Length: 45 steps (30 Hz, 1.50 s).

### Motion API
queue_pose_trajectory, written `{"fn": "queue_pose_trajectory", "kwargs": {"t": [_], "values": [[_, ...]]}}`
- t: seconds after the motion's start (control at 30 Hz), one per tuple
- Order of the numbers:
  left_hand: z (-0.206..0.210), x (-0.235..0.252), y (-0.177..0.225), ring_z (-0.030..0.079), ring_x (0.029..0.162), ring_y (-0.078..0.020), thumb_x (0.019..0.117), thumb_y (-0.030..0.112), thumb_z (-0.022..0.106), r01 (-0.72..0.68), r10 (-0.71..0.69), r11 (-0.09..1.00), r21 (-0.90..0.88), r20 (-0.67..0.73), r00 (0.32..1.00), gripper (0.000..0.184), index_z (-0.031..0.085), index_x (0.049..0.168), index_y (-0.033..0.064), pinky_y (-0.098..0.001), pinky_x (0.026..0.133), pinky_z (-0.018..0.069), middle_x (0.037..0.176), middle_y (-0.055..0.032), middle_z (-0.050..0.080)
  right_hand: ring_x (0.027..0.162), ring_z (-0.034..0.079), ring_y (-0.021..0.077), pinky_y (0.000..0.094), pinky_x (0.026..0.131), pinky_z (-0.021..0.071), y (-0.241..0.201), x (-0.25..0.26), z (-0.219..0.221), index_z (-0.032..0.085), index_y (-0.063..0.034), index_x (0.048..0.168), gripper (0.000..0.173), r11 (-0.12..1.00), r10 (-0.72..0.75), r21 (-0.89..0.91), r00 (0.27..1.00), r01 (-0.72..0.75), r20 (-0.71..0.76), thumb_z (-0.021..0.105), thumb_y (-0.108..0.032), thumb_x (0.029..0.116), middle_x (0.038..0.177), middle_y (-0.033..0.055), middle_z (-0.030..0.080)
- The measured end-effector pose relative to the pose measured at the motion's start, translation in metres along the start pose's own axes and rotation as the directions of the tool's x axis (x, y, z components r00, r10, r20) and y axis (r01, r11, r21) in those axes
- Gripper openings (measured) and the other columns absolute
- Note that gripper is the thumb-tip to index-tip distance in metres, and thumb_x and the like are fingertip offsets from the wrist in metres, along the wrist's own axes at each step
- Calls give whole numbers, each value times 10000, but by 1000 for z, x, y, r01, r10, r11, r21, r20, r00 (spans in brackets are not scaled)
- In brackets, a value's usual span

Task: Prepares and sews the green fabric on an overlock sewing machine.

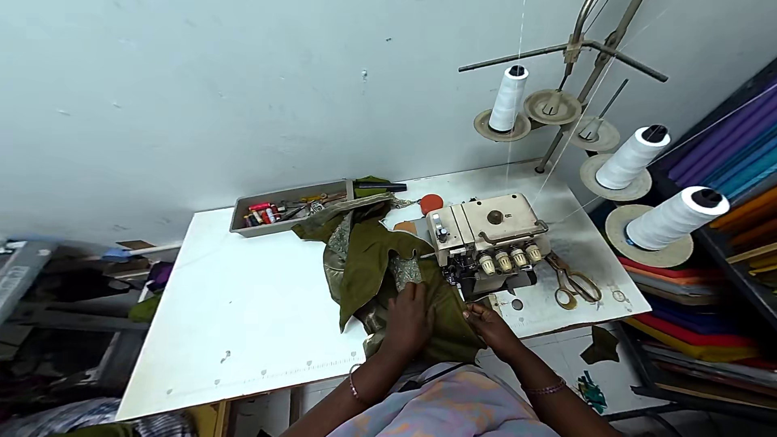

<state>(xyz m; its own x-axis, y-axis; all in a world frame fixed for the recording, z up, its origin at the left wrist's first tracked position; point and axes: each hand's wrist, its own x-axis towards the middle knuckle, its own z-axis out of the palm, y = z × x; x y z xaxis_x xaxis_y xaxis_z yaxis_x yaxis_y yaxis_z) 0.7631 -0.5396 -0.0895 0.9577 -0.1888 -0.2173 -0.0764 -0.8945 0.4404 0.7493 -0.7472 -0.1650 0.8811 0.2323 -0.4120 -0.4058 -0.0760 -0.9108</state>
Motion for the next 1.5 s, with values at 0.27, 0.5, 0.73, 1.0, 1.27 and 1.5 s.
{"fn": "queue_pose_trajectory", "kwargs": {"t": [0.27,0.5,0.73,1.0,1.27,1.5], "values": [[-52,2,-29,635,1130,-404,1045,373,588,239,-174,969,-68,501,848,436,648,1248,-8,-615,1007,459,1163,-247,672,838,654,77,266,810,551,-7,-1,-3,678,29,1082,144,996,-13,-87,1000,13,-6,618,-82,1012,946,67,695],[-81,21,-29,616,1145,-496,940,38,703,20,0,997,71,-273,962,294,667,1225,-24,-727,1023,366,1201,-282,658,801,619,82,261,770,521,-15,-2,-1,673,50,1091,176,975,7,-220,1000,-12,-22,633,-102,1011,937,92,684],[16,7,1,438,1458,-300,1064,386,523,-519,489,848,108,222,844,482,585,1440,91,-578,1191,289,1527,-99,533,814,618,87,271,773,521,-10,-2,-4,676,34,1082,158,981,-8,-193,1000,7,-7,619,-97,1016,950,84,681],[27,5,-5,297,1542,-265,1080,402,484,-410,388,911,46,242,889,491,530,1504,159,-566,1251,171,1609,-59,432,788,617,77,265,754,520,-6,-1,-4,678,8,1052,181,995,2,-103,1000,1,25,559,-129,1054,883,47,665],[26,17,-24,365,1495,-302,1033,371,588,-456,460,887,-67,80,884,436,629,1425,184,-535,1257,195,1531,-131,494,791,632,94,286,776,529,-14,1,-2,689,13,1036,200,987,14,-157,1000,-14,1,558,-136,1059,872,72,675],[19,34,-32,421,1443,-340,1013,306,610,-510,517,854,-103,54,854,376,678,1369,205,-544,1221,285,1494,-159,515,748,596,93,291,746,506,-19,4,-4,679,22,983,201,979,8,-204,1000,-13,-25,576,-137,1050,811,61,642]]}}
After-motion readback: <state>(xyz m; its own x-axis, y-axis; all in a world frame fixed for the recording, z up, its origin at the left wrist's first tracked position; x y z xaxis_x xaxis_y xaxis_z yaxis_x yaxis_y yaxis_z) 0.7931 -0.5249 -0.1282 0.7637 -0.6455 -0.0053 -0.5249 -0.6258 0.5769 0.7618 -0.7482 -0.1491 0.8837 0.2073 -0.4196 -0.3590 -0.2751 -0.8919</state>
